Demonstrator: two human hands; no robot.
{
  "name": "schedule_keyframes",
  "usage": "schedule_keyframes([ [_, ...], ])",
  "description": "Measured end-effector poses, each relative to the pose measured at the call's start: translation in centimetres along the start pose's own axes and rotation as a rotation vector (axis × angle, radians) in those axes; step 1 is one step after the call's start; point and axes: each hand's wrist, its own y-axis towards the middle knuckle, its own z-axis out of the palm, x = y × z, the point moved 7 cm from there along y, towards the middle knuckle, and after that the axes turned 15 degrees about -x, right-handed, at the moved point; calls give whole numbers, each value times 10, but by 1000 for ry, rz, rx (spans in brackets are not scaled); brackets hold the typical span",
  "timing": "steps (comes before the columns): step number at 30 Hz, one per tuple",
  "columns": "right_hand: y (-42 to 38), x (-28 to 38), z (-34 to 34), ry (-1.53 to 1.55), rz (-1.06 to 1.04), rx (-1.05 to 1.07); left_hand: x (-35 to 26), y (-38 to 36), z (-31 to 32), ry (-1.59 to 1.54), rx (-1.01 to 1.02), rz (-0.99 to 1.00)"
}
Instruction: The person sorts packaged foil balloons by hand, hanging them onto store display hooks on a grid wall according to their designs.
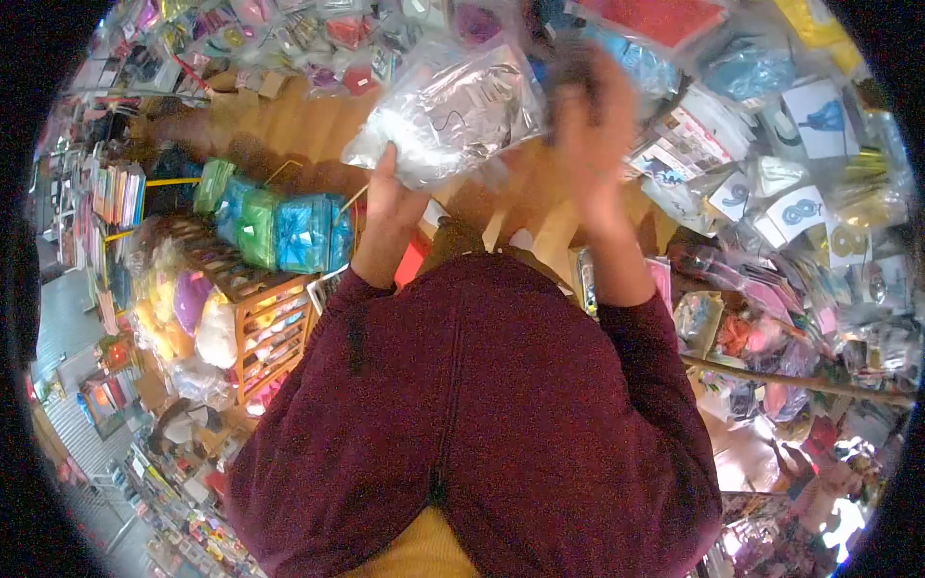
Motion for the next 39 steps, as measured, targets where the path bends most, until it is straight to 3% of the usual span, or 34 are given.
schedule_keyframes([
  [1,-12,29,18,-13,-200,118,7,-1,1,-20,23,-34],
  [3,-71,46,67,19,-356,580,20,6,-11,-39,56,-69],
  [5,-84,48,64,-88,-363,517,33,3,-9,-621,530,-495],
  [6,-88,30,67,-73,-326,502,32,-6,2,-621,538,-495],
  [7,-85,13,71,-73,-333,497,30,-10,5,-360,270,-310],
  [8,-79,-11,67,-116,-268,426,27,-14,-8,-96,-8,-131],
  [9,-81,-37,56,-161,-193,364,30,-17,-12,-12,-4,-120],
  [11,-85,-119,44,-195,180,411,33,-30,-3,9,6,-177],
  [13,-113,-197,13,178,837,311,35,-34,4,51,3,-195],
  [17,-122,-233,-34,254,900,136,33,-32,-4,94,-17,-146],
  [19,-97,-190,-41,-691,-259,194,33,-21,-9,18,5,-182],
  [20,-94,-191,-51,-699,-250,193,35,-17,-13,25,6,-192],
  [22,-85,-200,-61,-332,517,463,36,-17,-15,56,-3,-199],
  [24,-76,-200,-73,-170,599,399,37,-20,-13,46,24,-199],
  [26,-74,-194,-83,391,1119,159,42,-26,-16,45,47,-216],
  [28,-69,-197,-91,262,1016,139,46,-25,-22,13,4,-209],
  [31,-71,-203,-89,-143,1044,439,45,-23,-30,0,-29,-197],
  [32,-73,-200,-86,-146,1045,453,45,-24,-35,-7,-40,-194],
  [34,-64,-182,-69,425,1116,221,43,-20,-41,-18,-90,-198],
  [36,-57,-178,-63,409,1163,194,41,-14,-44,-43,-65,-163],
  [38,-51,-169,-56,558,1343,157,39,-12,-49,-64,-46,-130],
  [39,-38,-153,-56,648,1299,179,37,-11,-51,-61,-84,-112],
])
